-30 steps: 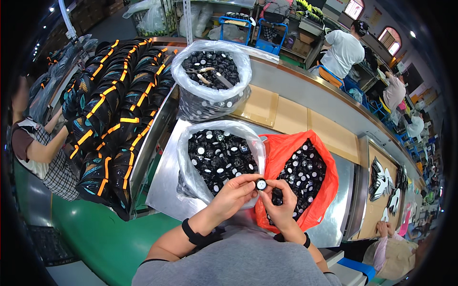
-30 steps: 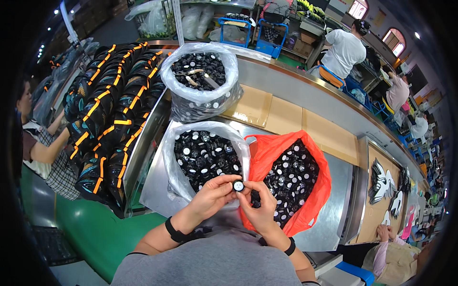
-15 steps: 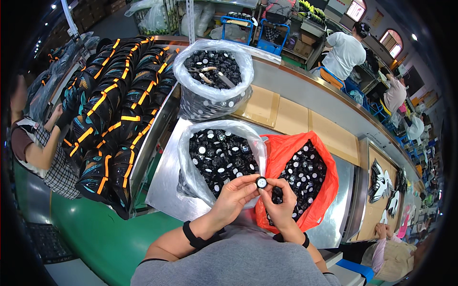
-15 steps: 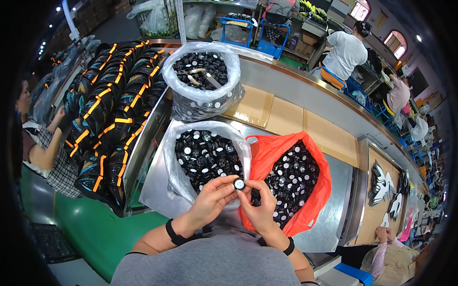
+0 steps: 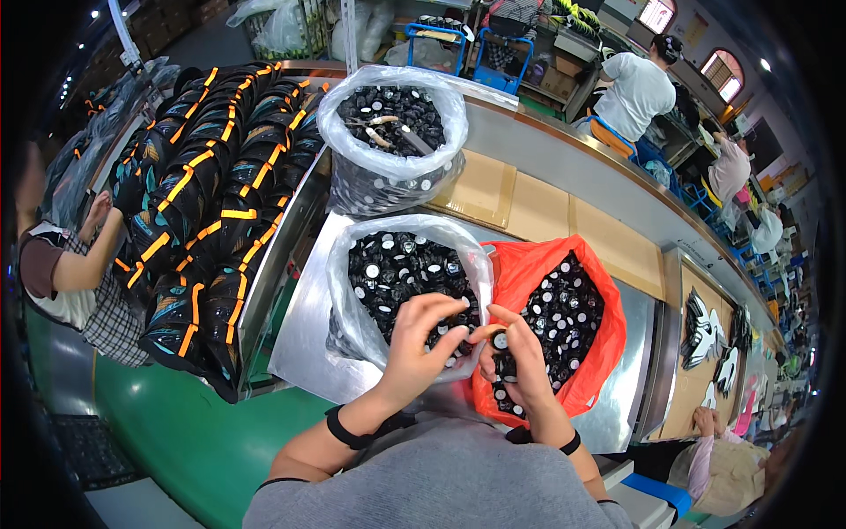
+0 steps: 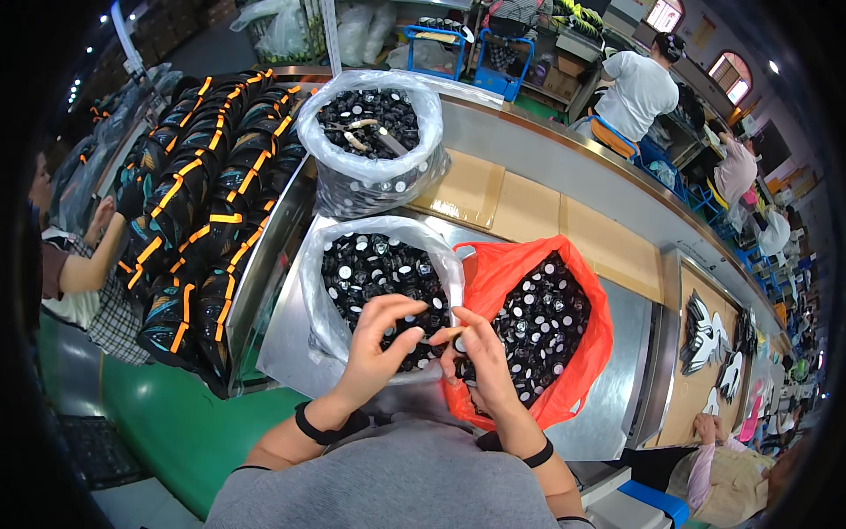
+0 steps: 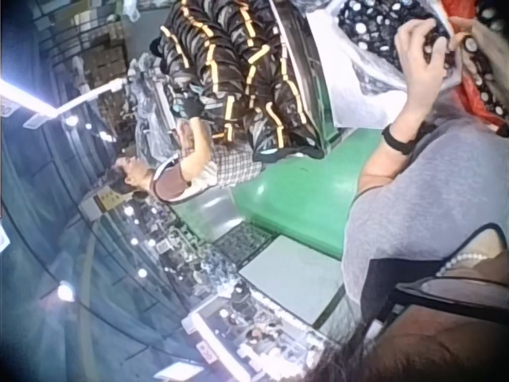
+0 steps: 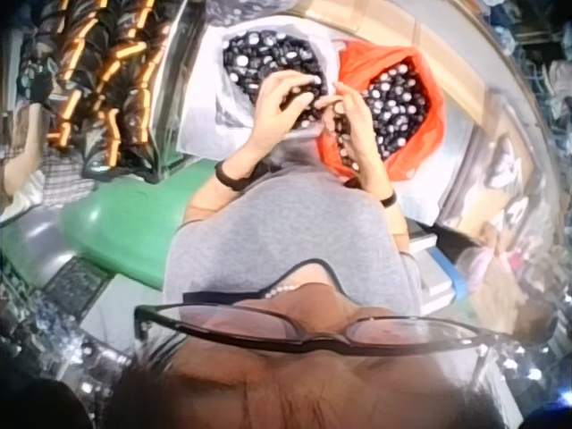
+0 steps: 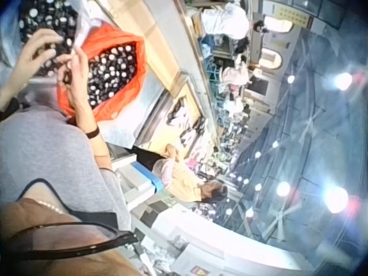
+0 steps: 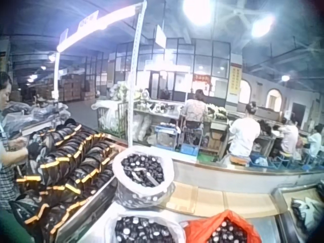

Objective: Sort and inspect small shoe components from storage bags.

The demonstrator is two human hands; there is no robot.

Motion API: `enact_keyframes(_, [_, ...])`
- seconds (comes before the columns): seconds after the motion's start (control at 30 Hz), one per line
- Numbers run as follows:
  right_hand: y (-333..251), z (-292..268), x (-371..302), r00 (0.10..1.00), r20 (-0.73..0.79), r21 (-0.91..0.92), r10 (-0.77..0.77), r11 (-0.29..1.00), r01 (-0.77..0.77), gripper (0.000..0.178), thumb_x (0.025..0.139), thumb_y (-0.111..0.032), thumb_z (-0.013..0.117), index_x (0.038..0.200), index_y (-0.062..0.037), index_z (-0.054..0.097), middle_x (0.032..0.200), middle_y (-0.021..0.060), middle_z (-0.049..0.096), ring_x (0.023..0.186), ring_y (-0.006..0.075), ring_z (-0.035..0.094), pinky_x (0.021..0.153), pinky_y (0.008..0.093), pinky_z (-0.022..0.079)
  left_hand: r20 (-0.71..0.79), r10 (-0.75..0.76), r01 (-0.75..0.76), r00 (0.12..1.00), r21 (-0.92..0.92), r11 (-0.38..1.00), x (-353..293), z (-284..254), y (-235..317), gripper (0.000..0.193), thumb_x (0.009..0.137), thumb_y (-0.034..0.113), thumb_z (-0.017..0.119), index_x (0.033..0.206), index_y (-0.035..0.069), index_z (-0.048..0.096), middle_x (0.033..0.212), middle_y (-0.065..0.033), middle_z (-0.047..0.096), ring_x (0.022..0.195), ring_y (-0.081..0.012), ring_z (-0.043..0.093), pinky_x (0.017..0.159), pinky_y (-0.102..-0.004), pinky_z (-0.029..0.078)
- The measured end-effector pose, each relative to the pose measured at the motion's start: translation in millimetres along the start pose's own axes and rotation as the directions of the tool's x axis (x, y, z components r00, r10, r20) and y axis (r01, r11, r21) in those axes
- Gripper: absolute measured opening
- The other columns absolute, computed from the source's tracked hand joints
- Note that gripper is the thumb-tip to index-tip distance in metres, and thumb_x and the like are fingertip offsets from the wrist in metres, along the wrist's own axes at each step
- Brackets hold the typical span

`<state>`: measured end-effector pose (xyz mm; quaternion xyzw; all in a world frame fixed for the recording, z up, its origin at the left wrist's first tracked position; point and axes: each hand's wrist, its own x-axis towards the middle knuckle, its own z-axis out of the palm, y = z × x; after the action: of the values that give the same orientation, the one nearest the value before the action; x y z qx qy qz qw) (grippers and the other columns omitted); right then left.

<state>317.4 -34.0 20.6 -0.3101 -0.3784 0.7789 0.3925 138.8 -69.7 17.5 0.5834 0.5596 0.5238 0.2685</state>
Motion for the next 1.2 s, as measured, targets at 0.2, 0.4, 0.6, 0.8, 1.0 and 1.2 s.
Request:
enact_keyframes(0.2, [0, -2, 0, 0.990, 0.006, 0.005, 0.139, 0.990, -0.139, 0.059, 0.101, -0.045, 0.034, 0.141, -0.0015, 0.029, 0.097, 0.0180, 0.063, 0.059, 0.0173, 0.057, 0.045, 0.0246, 0.045, 0.235, 0.092, -0.122, 0.968, 0.116, 0.986, 6, 17, 6, 0.022, 0.079, 0.014, 0.071, 0.100, 0.006, 0.067, 0.094, -0.0067, 0.059, 0.089, -0.0247, 0.053, 0.084, -0.0352, 0.041])
enact_keyframes(0.4, [2, -8, -2, 0.994, -0.073, -0.351, -0.087, 0.935, 0.056, 0.036, 0.099, -0.017, 0.050, 0.129, 0.0023, 0.045, 0.090, 0.0101, 0.062, 0.061, 0.0114, 0.056, 0.050, 0.0229, 0.045, 0.357, -0.325, 0.479, 0.876, -0.569, 0.668, 5, 16, -2, 0.022, 0.087, 0.008, 0.064, 0.108, 0.003, 0.060, 0.093, -0.0027, 0.062, 0.087, -0.0110, 0.056, 0.080, -0.0260, 0.044])
enact_keyframes(0.6, [10, 7, -4, 0.848, 0.096, -0.779, -0.521, 0.491, 0.390, 0.040, 0.077, 0.007, 0.071, 0.113, 0.0023, 0.056, 0.082, 0.0045, 0.060, 0.059, 0.0079, 0.053, 0.054, 0.0219, 0.044, 0.448, -0.352, 0.551, 0.822, -0.782, 0.292, 7, 16, -21, 0.020, 0.088, 0.003, 0.060, 0.107, 0.003, 0.054, 0.096, -0.0053, 0.060, 0.088, -0.0091, 0.057, 0.077, -0.0228, 0.045])
enact_keyframes(0.8, [11, 5, 3, 0.737, 0.240, -0.881, -0.632, 0.178, 0.439, 0.033, 0.074, 0.004, 0.074, 0.103, 0.0005, 0.059, 0.073, 0.0061, 0.058, 0.055, 0.0107, 0.052, 0.051, 0.0228, 0.043, 0.486, -0.330, 0.581, 0.809, -0.747, 0.323, 5, 23, -8, 0.022, 0.094, 0.009, 0.054, 0.115, 0.004, 0.055, 0.102, -0.0042, 0.058, 0.096, -0.0111, 0.055, 0.081, -0.0267, 0.046])
enact_keyframes(1.0, [12, 9, -1, 0.793, 0.089, -0.832, -0.602, 0.393, 0.392, 0.030, 0.074, 0.006, 0.075, 0.099, 0.0022, 0.059, 0.080, 0.0067, 0.063, 0.066, 0.0083, 0.059, 0.060, 0.0206, 0.047, 0.657, -0.186, 0.679, 0.730, -0.727, 0.101, 5, 20, -27, 0.036, 0.101, 0.025, 0.044, 0.123, -0.001, 0.056, 0.102, -0.0048, 0.060, 0.092, -0.0104, 0.056, 0.080, -0.0253, 0.046])
enact_keyframes(1.2, [19, 0, -3, 0.767, 0.041, -0.822, -0.640, 0.415, 0.390, 0.029, 0.074, 0.006, 0.075, 0.098, 0.0020, 0.058, 0.082, 0.0060, 0.064, 0.068, 0.0087, 0.060, 0.064, 0.0211, 0.049, 0.576, -0.258, 0.626, 0.775, -0.755, 0.197, 1, 22, -12, 0.034, 0.100, 0.024, 0.047, 0.124, -0.001, 0.054, 0.101, -0.0038, 0.060, 0.089, -0.0108, 0.056, 0.077, -0.0252, 0.046])
